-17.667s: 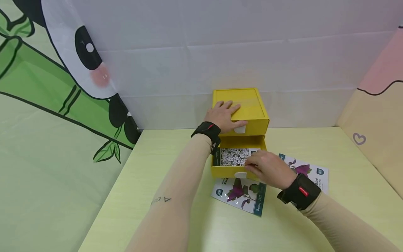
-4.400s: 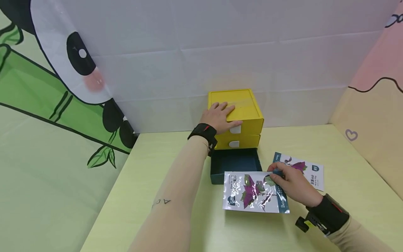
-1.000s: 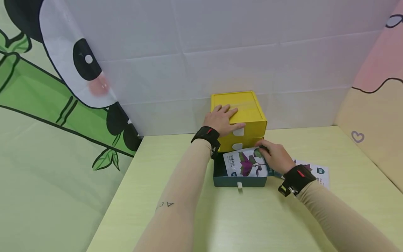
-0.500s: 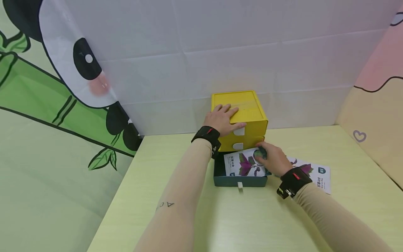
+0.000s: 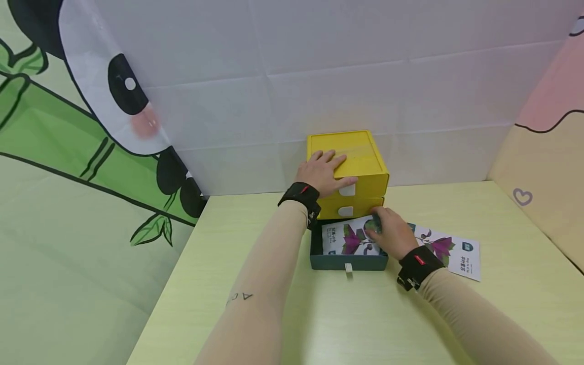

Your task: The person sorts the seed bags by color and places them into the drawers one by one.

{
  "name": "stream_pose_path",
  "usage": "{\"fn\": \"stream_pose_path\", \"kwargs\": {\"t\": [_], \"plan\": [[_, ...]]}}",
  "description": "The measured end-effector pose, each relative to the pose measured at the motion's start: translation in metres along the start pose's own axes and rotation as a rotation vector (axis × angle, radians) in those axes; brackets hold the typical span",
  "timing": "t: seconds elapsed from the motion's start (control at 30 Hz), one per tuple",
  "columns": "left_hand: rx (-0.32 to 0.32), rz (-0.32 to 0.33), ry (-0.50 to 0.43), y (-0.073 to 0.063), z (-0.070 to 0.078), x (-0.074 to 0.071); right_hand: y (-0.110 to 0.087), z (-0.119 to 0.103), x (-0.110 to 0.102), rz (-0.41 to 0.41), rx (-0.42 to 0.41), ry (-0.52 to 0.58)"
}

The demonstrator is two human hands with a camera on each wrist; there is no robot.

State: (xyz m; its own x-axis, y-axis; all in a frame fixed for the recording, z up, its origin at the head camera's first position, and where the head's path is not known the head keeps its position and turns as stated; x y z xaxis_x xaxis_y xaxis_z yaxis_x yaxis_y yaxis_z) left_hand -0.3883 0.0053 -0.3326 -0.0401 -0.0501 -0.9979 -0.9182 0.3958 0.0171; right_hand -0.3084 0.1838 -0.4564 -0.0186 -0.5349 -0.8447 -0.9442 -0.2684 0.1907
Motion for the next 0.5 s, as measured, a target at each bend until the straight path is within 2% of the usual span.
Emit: {"fn": "stream_pose_path", "kwargs": {"t": [0.5], "plan": [[0.006,0.006,0.001,-0.001,0.002,-0.002,0.0,-0.007,0.011,-0.007,0.071,0.043]]}}
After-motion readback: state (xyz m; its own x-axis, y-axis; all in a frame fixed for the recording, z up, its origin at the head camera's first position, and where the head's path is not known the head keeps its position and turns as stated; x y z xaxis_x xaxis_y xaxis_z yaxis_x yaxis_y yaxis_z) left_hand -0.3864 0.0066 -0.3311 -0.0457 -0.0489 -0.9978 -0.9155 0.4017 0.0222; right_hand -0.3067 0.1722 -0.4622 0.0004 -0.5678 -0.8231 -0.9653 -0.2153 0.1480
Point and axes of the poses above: each hand's wrist, its own y-axis towards the middle knuckle, its own x-axis out of the palm, z = x × y, the point moved 4 cm from there along y, towards the middle knuckle, and after that the axes turned 7 degrees about -z, right-handed, at the moved point
